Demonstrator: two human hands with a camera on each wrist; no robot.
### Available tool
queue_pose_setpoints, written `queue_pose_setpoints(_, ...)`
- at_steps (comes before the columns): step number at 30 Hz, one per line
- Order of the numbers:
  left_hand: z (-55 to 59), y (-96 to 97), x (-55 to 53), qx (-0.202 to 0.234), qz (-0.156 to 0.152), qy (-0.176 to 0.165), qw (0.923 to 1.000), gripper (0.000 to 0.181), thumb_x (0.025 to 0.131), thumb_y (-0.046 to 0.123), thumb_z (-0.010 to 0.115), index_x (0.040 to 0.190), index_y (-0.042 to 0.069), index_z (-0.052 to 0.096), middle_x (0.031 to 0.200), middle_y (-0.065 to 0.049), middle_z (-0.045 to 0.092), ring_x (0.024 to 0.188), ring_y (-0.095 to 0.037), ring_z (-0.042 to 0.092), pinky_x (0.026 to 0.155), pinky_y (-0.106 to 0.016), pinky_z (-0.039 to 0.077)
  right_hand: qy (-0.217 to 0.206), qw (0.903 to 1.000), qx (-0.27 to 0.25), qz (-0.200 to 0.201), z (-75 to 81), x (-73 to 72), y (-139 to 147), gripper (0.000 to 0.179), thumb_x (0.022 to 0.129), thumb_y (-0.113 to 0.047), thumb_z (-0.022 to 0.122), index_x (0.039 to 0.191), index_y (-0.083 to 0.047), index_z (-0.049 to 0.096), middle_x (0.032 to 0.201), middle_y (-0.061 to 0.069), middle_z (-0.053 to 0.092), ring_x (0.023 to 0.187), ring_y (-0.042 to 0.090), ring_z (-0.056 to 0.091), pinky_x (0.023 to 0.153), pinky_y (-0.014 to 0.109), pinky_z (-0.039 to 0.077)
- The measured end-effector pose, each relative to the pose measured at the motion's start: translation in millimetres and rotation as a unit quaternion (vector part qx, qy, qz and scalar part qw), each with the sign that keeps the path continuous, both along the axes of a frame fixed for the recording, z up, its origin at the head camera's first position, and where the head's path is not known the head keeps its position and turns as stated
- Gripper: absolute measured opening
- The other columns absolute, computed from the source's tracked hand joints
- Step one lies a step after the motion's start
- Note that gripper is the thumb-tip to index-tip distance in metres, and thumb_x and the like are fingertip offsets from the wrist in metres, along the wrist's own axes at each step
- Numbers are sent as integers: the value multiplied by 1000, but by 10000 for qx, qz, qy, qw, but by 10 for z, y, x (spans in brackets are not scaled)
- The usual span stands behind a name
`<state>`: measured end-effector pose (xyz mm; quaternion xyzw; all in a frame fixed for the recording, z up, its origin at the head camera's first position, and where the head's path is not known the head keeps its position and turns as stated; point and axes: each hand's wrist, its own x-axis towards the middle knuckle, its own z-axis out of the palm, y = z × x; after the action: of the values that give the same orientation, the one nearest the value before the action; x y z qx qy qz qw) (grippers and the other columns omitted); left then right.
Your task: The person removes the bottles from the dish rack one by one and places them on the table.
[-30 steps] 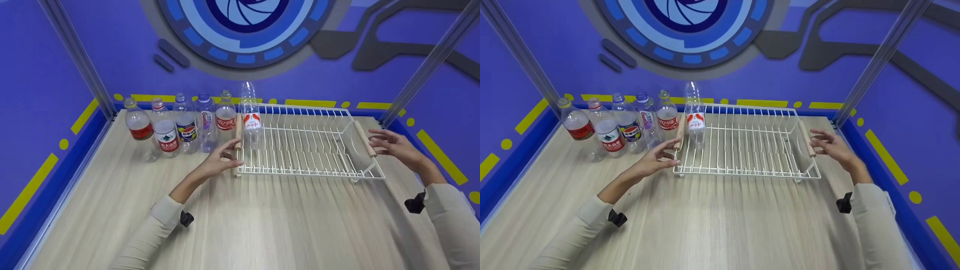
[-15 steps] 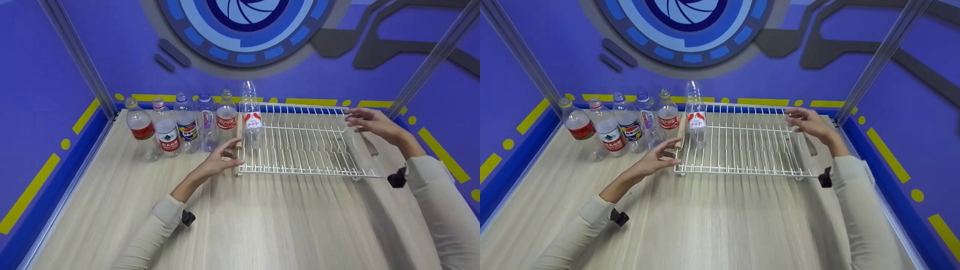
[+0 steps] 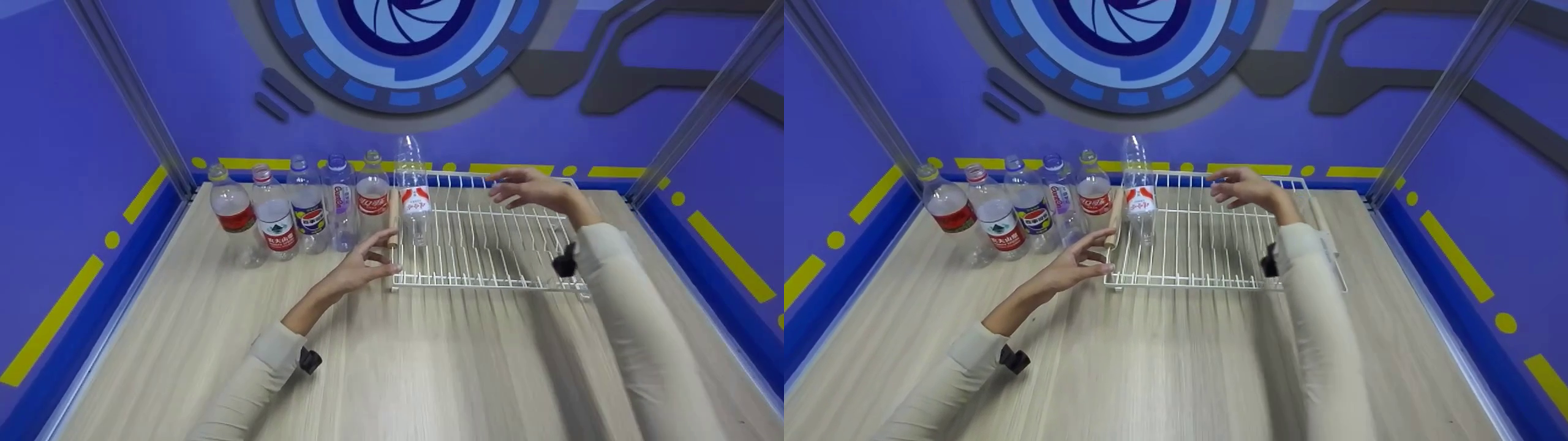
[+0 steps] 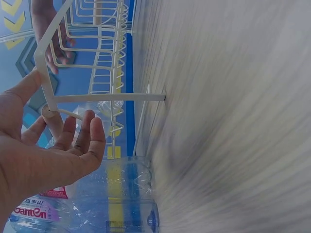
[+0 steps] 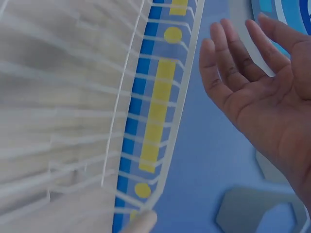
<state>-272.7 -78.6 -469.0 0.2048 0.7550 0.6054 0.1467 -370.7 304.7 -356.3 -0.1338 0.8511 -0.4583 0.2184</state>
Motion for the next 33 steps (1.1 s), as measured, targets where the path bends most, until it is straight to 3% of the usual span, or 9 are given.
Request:
queue_pose_setpoints(7, 21, 12, 4, -45, 67, -52, 10000, 74, 93, 17, 75, 157, 22, 39, 150, -14, 46, 123, -33, 53, 95, -35, 49, -363, 9990, 146, 195, -104, -170, -449, 45, 107, -15, 49, 151, -4, 45, 122, 7, 64, 111, 20, 65, 98, 35, 56)
queue_pose_setpoints(13, 7, -7, 16, -50, 42, -83, 9999, 73, 94, 17, 74, 157, 24, 38, 152, -15, 45, 126, -35, 52, 98, -39, 49, -802, 9919, 763, 630, -196, -212, -760, 59, 107, -18, 51, 158, 0, 28, 152, 27, 44, 139, 42, 47, 116, 54, 42)
queue_pose_setpoints(17, 4, -21, 8, -106, 29, -57, 9999, 73, 94, 18, 74, 157, 25, 38, 152, -13, 45, 127, -35, 52, 98, -40, 50, -1001, 9864, 1101, 694, -235, -228, -934, 74, 105, -25, 57, 162, -1, 15, 160, 30, 32, 145, 46, 39, 117, 56, 40)
queue_pose_setpoints(22, -4, -40, 4, -133, 53, -11, 9999, 72, 95, 21, 73, 157, 25, 38, 151, -14, 45, 128, -39, 51, 97, -40, 49, -1248, 9854, 983, 615, -291, -254, -1128, 84, 102, -24, 62, 164, -7, 7, 162, 30, 28, 146, 45, 39, 117, 54, 40)
queue_pose_setpoints(28, 14, -30, 17, -98, 15, -35, 9999, 72, 95, 18, 73, 158, 23, 37, 154, -15, 43, 129, -42, 50, 99, -43, 48, -1601, 9848, 600, 316, -367, -280, -1255, 92, 101, -23, 64, 165, -13, -1, 159, 28, 37, 145, 43, 42, 117, 52, 41)
queue_pose_setpoints(33, 8, -27, 8, -54, -28, -28, 10000, 72, 96, 19, 73, 158, 21, 37, 153, -14, 43, 129, -44, 50, 102, -46, 46, -1629, 9849, 512, 282, -410, -277, -1305, 91, 100, -19, 66, 164, -12, 3, 155, 26, 43, 142, 43, 46, 116, 52, 42)
